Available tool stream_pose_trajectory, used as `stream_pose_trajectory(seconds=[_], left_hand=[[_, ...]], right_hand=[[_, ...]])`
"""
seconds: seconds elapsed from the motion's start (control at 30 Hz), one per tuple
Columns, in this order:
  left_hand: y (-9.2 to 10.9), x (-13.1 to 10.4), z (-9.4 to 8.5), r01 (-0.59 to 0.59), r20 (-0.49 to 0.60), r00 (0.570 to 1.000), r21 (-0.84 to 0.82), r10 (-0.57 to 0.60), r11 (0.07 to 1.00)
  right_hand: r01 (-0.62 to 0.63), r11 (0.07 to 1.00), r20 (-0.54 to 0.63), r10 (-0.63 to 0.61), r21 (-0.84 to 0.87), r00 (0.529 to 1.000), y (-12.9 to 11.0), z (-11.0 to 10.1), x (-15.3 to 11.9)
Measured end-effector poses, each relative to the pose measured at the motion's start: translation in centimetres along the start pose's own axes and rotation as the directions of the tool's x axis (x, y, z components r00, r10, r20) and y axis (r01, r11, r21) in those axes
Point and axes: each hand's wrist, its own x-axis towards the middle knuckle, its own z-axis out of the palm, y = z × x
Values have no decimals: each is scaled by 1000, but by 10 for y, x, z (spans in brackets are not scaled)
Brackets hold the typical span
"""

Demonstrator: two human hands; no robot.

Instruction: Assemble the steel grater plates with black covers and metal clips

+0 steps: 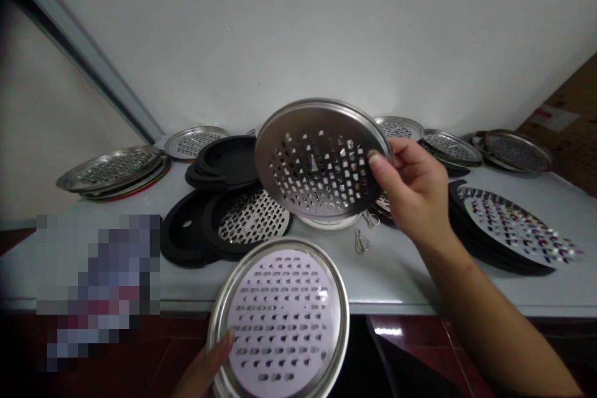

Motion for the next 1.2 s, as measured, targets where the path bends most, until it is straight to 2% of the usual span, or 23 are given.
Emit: stream_pose_trajectory(seconds=[0.03, 0.07, 0.1, 0.13, 0.2, 0.23, 0.27, 0.3, 0.43, 0.6, 0.73, 0.8, 0.87, 0.97, 1.03, 1.13, 1.2], left_hand=[[1, 0, 4, -22, 19, 1000, 8, 21, 1000], [2, 0, 9, -49, 36, 998, 17, 49, 999], [2, -1, 13, -80, 48, 996, 24, 79, 997], [3, -1, 17, -108, 54, 993, 32, 106, 994], [3, -3, 25, -147, 55, 988, 38, 145, 988], [2, -3, 28, -158, 56, 986, 38, 155, 987], [1, -4, 30, -169, 62, 984, 38, 166, 985], [0, -3, 32, -181, 71, 982, 40, 178, 983], [-4, 2, 37, -217, 111, 971, 46, 211, 975], [-7, 8, 44, -198, 200, 961, 23, 189, 980], [-6, 7, 62, -197, 248, 949, -11, 194, 980], [-5, 5, 72, -221, 200, 955, -16, 220, 975], [-4, 4, 80, -307, 78, 949, 3, 306, 952], [-2, 4, 88, -460, -102, 879, 79, 466, 884], [0, 5, 90, -497, -141, 850, 99, 507, 862], [3, 8, 88, -481, -139, 862, 77, 487, 873], [5, 10, 86, -468, -147, 869, 70, 473, 881]], right_hand=[[-172, 980, 48, 168, 100, 985, -1, 0, 3], [-346, 924, 147, 324, 165, 935, -2, 1, 5], [-505, 842, 268, 451, 187, 851, -1, 3, 5], [-636, 752, 380, 545, 172, 748, 0, 6, 5], [-788, 605, 533, 633, 112, 562, 6, 14, 1], [-823, 561, 572, 647, 90, 504, 10, 19, -2], [-837, 542, 596, 647, 79, 475, 14, 23, -6], [-836, 544, 607, 641, 72, 470, 18, 27, -10], [-772, 635, 577, 617, 37, 535, 28, 37, -21], [-784, 620, 588, 622, 33, 517, 29, 43, -28], [-738, 674, 555, 608, 16, 567, 29, 44, -29], [-699, 715, 541, 594, -17, 595, 28, 43, -28], [-653, 755, 527, 579, -60, 622, 26, 41, -27], [-569, 812, 522, 544, -129, 657, 23, 40, -26], [-527, 835, 524, 523, -158, 672, 21, 40, -27], [-504, 850, 529, 502, -155, 684, 20, 40, -28], [-516, 844, 540, 505, -145, 674, 19, 40, -28]])
